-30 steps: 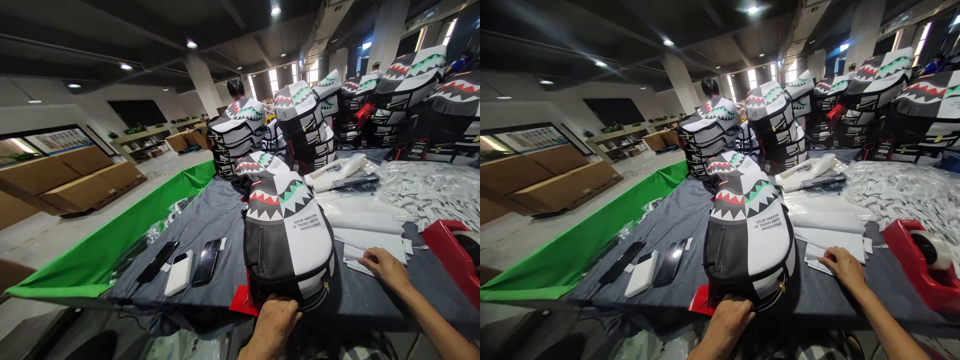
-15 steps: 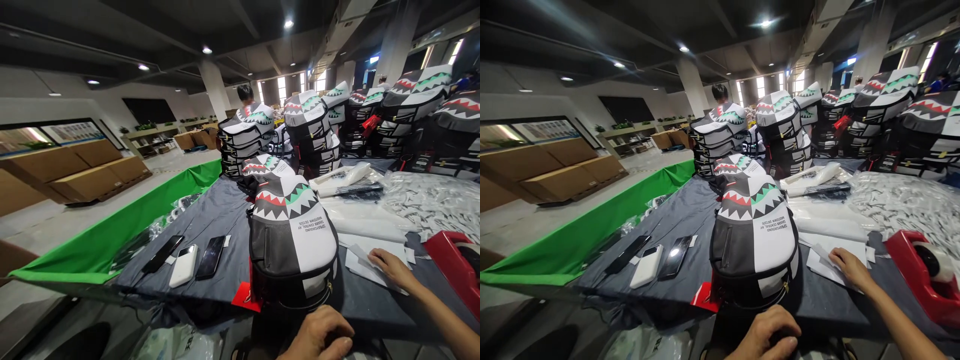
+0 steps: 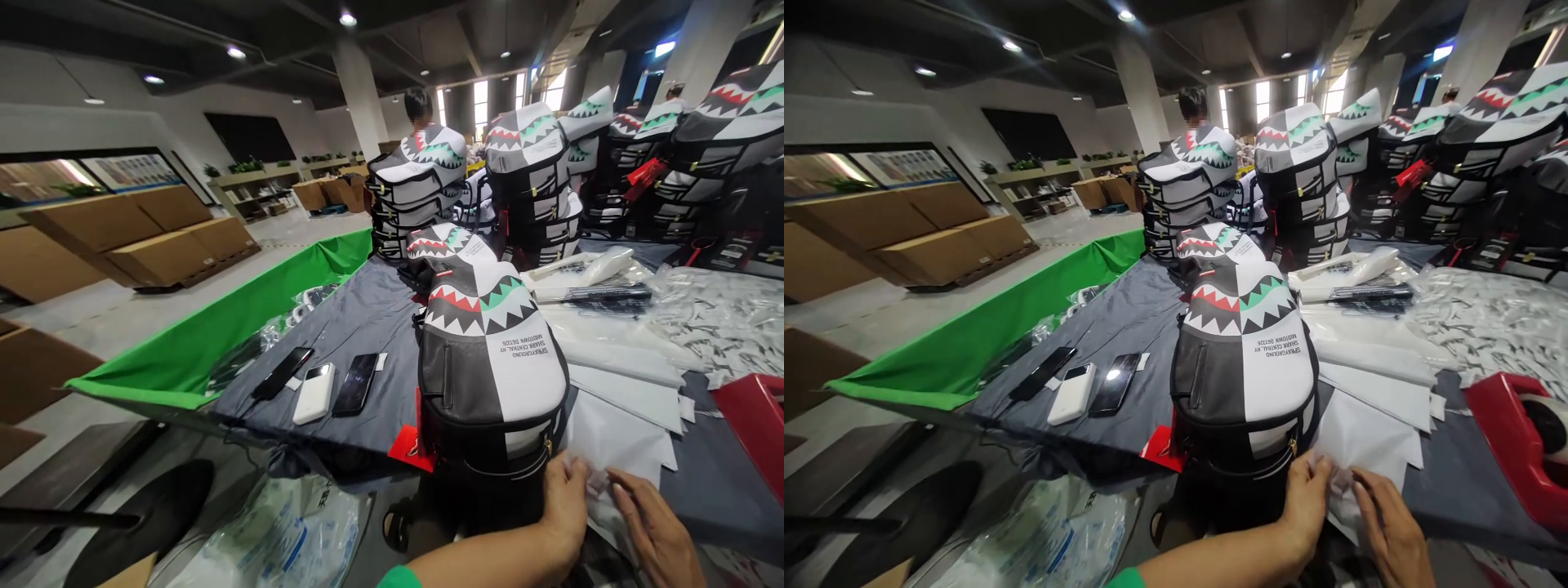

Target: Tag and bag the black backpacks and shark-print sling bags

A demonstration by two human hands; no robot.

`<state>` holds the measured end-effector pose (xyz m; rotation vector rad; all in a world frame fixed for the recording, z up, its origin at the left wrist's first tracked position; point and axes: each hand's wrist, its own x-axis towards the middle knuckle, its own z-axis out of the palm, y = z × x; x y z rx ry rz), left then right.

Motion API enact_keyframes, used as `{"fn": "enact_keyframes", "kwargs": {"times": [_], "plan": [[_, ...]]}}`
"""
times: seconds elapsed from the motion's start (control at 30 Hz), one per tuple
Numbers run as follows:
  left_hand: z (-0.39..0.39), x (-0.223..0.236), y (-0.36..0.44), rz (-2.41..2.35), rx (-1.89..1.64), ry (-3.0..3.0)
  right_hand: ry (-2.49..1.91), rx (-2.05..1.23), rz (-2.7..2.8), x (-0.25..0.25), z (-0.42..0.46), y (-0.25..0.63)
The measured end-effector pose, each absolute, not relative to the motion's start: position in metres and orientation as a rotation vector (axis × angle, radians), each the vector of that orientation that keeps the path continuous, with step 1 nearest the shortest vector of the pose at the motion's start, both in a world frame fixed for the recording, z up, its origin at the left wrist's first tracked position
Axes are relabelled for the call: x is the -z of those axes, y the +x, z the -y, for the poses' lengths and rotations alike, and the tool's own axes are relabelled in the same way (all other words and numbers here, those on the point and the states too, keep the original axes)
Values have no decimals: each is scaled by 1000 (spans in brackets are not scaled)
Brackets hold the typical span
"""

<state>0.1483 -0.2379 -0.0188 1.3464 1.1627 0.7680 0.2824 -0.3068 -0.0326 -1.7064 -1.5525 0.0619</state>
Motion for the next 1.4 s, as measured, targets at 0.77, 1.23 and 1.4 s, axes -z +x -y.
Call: {"fn": "enact_keyframes", "kwargs": {"times": [0.77, 1.23, 1.4], "plan": [[229, -53, -9, -580, -200, 2385, -1575, 308, 1845, -69, 264, 325], [221, -33, -67, -978, -807, 1478, -1036, -138, 2093, -33, 260, 194], [196, -20, -59, -1120, -1029, 1001, -1088, 197, 2085, -42, 242, 169]]}}
